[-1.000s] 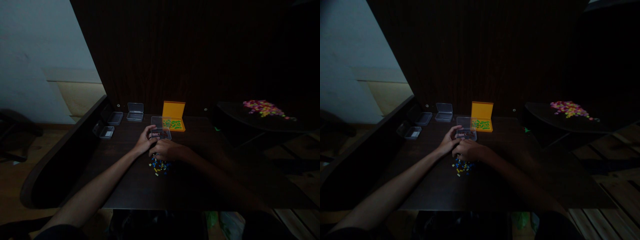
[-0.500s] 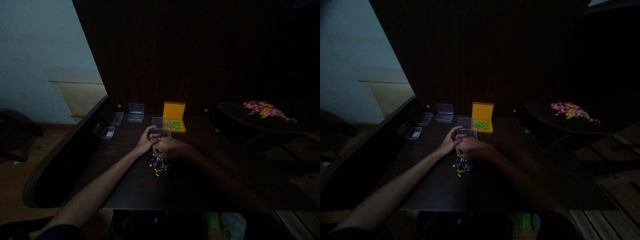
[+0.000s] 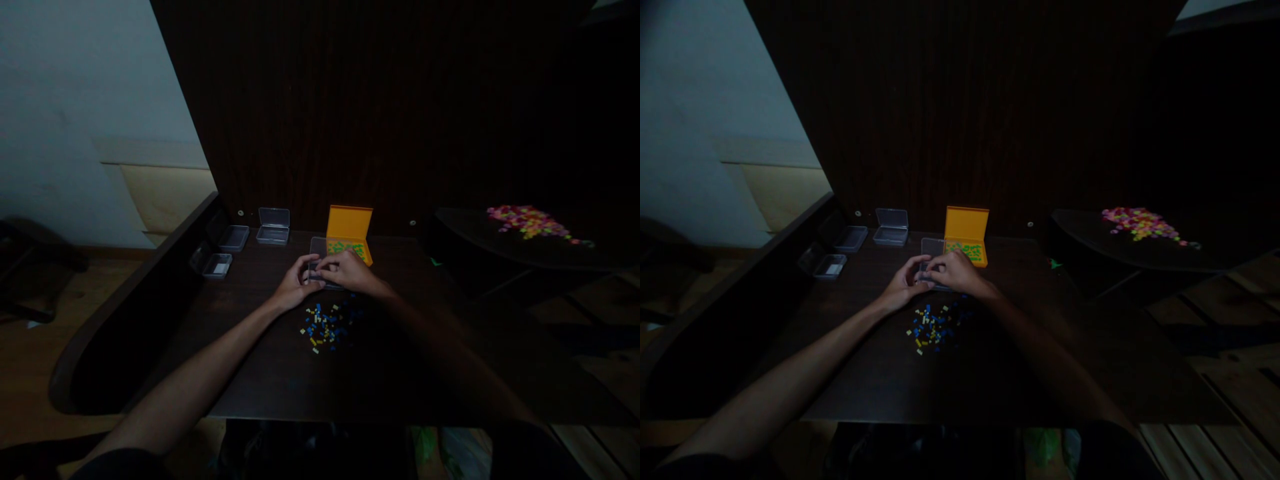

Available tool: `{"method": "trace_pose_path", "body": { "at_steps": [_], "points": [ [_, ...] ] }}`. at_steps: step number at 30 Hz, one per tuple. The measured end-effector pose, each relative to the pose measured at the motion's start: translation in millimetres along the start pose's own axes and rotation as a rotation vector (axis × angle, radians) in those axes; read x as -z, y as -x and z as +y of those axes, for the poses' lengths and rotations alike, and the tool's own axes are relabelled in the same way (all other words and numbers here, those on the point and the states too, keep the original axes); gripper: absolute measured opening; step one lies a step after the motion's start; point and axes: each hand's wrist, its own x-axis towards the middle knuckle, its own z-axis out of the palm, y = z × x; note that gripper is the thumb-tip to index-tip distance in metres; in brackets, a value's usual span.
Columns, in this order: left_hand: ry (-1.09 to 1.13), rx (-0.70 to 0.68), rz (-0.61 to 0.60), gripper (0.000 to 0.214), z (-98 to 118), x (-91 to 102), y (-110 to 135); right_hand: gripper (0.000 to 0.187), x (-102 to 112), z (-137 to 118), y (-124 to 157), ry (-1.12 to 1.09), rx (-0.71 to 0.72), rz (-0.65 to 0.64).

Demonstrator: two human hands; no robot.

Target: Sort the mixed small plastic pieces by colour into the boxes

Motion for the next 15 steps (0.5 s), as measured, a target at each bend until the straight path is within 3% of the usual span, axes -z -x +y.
{"method": "trace_pose_path", "body": {
  "at_steps": [15],
  "points": [
    [0.037,0.003,0.015,0.063,1.6,-0.2,0.0,0.018,-4.7,-0.5,-0.7,0.153,-0.122,-0.060]
  ]
}}
